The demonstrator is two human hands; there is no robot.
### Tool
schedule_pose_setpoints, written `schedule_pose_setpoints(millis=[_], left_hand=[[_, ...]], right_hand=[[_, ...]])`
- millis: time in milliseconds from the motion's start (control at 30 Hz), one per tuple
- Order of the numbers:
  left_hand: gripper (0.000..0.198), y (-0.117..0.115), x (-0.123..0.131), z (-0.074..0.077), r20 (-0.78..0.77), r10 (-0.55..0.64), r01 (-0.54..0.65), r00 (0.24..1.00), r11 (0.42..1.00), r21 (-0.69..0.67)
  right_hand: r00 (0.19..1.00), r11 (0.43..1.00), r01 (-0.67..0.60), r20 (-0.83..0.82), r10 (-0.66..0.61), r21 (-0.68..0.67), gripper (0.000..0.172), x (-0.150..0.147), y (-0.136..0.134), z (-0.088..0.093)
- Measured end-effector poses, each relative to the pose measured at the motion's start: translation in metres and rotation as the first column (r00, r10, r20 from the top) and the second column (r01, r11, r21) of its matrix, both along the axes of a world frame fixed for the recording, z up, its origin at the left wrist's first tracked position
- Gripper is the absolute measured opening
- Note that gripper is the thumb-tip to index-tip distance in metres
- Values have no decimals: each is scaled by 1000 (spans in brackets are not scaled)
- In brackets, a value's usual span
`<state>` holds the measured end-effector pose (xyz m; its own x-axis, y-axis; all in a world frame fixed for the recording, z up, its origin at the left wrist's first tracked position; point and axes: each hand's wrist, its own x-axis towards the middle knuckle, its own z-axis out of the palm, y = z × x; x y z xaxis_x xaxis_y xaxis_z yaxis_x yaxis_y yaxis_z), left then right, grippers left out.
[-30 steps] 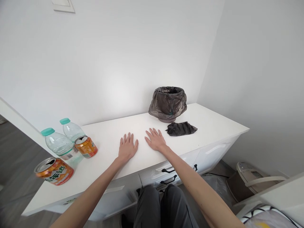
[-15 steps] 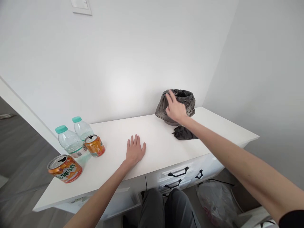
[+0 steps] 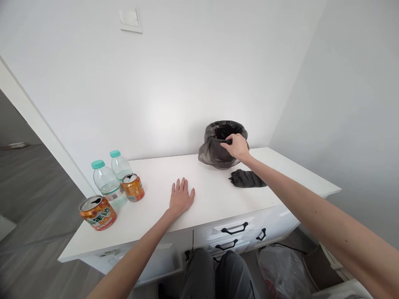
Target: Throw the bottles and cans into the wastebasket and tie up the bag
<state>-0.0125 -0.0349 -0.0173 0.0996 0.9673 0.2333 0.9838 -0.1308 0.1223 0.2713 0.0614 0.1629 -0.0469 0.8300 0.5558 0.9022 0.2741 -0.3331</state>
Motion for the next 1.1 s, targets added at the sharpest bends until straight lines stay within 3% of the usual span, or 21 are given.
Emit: schedule_pose_setpoints(millis=[167,367,500,633,733,800,900,1000,1100], left_hand=[[74,-24,-7,0,-28,-44,44,999,999,-9],[78,-81,-20,-2,-111,-125,130,986,991,37],[72,-105,-25,4,-145,-154,166,977,984,67],[61,-116,-21,13,-167,-164,190,972,970,149],[59,-130,-20,10,-159,-179,209,971,957,201],[62,-146,-25,5,-142,-220,246,965,948,202],[64,-173,-45,7,-93,-327,338,940,929,149],[54,-191,-73,29,-13,-316,313,949,935,169],[43,-193,-103,74,27,-203,186,979,935,303]], right_hand=[[980,991,-137,-145,137,9,39,-27,-57,14],[941,957,-287,-176,289,35,38,-47,-120,33],[907,924,-378,-178,381,55,35,-53,-144,37],[862,890,-444,-220,456,105,31,-46,-154,29],[788,861,-448,-349,507,240,32,-35,-163,10],[758,886,-337,-467,456,318,34,-27,-168,-14],[711,948,-232,-627,318,217,36,-15,-167,-63],[630,927,-375,-736,249,-6,41,-5,-152,-114],[609,891,-433,-773,177,-137,44,0,-131,-150]])
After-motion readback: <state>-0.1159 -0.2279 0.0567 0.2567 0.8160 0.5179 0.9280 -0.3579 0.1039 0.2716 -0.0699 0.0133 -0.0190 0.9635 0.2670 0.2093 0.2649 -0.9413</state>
